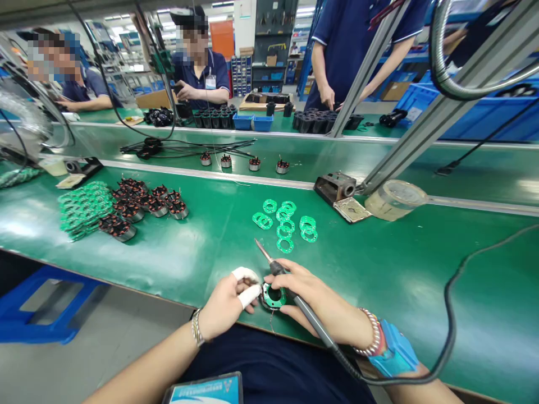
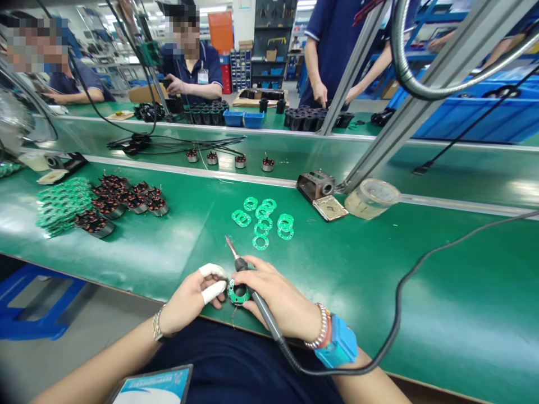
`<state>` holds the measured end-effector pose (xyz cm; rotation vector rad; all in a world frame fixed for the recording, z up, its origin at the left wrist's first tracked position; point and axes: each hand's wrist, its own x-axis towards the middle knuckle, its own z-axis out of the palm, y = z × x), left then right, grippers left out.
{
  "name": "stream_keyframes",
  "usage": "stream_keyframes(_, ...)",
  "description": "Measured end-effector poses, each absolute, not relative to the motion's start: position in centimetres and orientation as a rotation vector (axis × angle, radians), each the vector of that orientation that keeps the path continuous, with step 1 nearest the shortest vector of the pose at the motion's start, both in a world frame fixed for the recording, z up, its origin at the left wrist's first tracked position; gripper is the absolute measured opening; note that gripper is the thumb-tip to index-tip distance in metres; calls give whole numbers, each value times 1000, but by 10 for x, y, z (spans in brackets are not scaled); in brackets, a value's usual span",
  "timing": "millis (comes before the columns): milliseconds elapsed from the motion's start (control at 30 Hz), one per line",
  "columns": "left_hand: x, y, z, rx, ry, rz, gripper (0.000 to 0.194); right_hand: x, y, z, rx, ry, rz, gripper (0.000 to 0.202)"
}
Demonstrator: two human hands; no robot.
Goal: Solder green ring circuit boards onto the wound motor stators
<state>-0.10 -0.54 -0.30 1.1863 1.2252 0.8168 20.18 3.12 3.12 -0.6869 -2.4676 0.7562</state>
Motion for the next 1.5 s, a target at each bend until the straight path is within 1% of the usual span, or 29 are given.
stream_keyframes(100, -9, -15, -3, 1651, 1213, 801, 14, 201, 31, 29, -691, -2439, 722, 38)
stream_keyframes(200, -9, -19, -2, 1794, 1132, 708, 16, 200, 26, 24, -739, -2403, 675, 37)
stream_keyframes(267, -5, -16, -2, 1685, 1146, 728, 11, 198, 19, 19, -798, -2358, 600, 36)
stream_keyframes(333, 0, -11, 0, 1452, 1170, 755, 5, 197, 12, 15, -852, -2303, 498, 33)
stream_keyframes(433, 6, -4, 2, 1091, 1154, 743, 10, 193, 3, 13, -885, -2210, 402, 29)
stream_keyframes(567, 9, 0, 5, 892, 1127, 772, 11, 186, 0, 13, -781, -2136, 401, 21)
stream_keyframes(667, 9, 1, 6, 846, 1121, 782, 12, 181, 2, 13, -695, -2162, 379, 23)
stream_keyframes(900, 5, 0, 4, 844, 1084, 765, 22, 181, 4, 11, -722, -2212, 323, 23)
stream_keyframes(1033, 6, 1, 1, 842, 1123, 762, 26, 184, 2, 15, -778, -2107, 368, 21)
stream_keyframes(1167, 7, 3, 0, 854, 1132, 748, 24, 194, -3, 24, -891, -1985, 453, 13)
stream_keyframes(1233, 7, 2, 0, 862, 1126, 748, 23, 200, -5, 29, -891, -1973, 474, 14)
stream_keyframes(1333, 6, 2, 0, 871, 1123, 751, 22, 207, -8, 36, -838, -1986, 487, 22)
stream_keyframes(1500, 5, 2, -1, 874, 1148, 743, 25, 209, -12, 42, -864, -1981, 595, 18)
